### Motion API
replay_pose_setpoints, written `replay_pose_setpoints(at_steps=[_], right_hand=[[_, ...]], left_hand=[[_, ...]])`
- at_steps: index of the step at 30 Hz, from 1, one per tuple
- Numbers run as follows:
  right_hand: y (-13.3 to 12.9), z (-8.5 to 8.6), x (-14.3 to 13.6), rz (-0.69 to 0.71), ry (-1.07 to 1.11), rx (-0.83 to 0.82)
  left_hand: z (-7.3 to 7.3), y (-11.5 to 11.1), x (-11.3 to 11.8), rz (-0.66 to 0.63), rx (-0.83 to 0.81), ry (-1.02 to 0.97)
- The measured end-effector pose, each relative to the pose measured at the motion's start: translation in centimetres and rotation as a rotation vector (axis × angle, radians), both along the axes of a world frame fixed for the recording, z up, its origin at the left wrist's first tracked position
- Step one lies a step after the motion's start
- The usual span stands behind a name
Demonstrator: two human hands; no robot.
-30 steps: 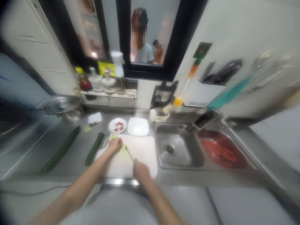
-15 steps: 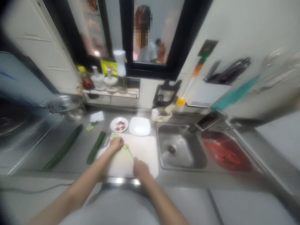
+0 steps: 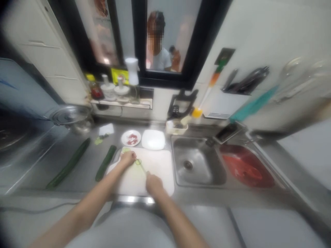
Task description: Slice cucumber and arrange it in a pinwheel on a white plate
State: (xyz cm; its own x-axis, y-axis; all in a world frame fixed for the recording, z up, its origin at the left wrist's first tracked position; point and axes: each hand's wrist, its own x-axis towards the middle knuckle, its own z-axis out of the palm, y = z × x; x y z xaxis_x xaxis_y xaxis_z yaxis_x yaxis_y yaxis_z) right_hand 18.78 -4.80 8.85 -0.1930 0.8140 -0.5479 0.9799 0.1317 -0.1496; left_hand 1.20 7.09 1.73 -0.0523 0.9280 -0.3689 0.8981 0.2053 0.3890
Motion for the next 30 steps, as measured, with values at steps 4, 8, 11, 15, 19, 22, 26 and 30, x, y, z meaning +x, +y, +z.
replay_pose_setpoints(at_steps=[4, 8, 11, 15, 19, 22, 26, 30], right_hand=[[0.0, -0.2, -0.1, -0.011, 0.006, 0.009], [-0.1, -0.1, 0.0, -0.025, 0.013, 0.013], [-0.4, 0.0, 0.1, -0.025, 0.01, 0.021], [-1.1, 0.0, 0.7, -0.031, 0.005, 0.027], [-1.9, -0.2, 1.3, -0.044, 0.018, 0.036], [-2.3, -0.4, 1.5, -0.048, 0.01, 0.042], [-2.6, -0.5, 1.7, -0.056, 0.002, 0.049], [-2.6, -0.4, 1.7, -0.058, 0.0, 0.045]], left_hand=[[0.1, 0.0, 0.0, -0.009, -0.003, 0.008], [0.2, -0.1, 0.1, -0.013, -0.005, 0.017], [0.2, -0.1, 0.2, -0.012, -0.001, 0.021], [0.2, -0.2, 0.2, -0.009, 0.003, 0.02], [0.2, -0.3, 0.3, -0.005, 0.006, 0.01], [0.2, -0.3, 0.3, -0.001, 0.008, 0.003], [0.3, -0.3, 0.4, 0.002, 0.015, -0.002], [0.3, -0.3, 0.4, -0.003, 0.02, -0.01]])
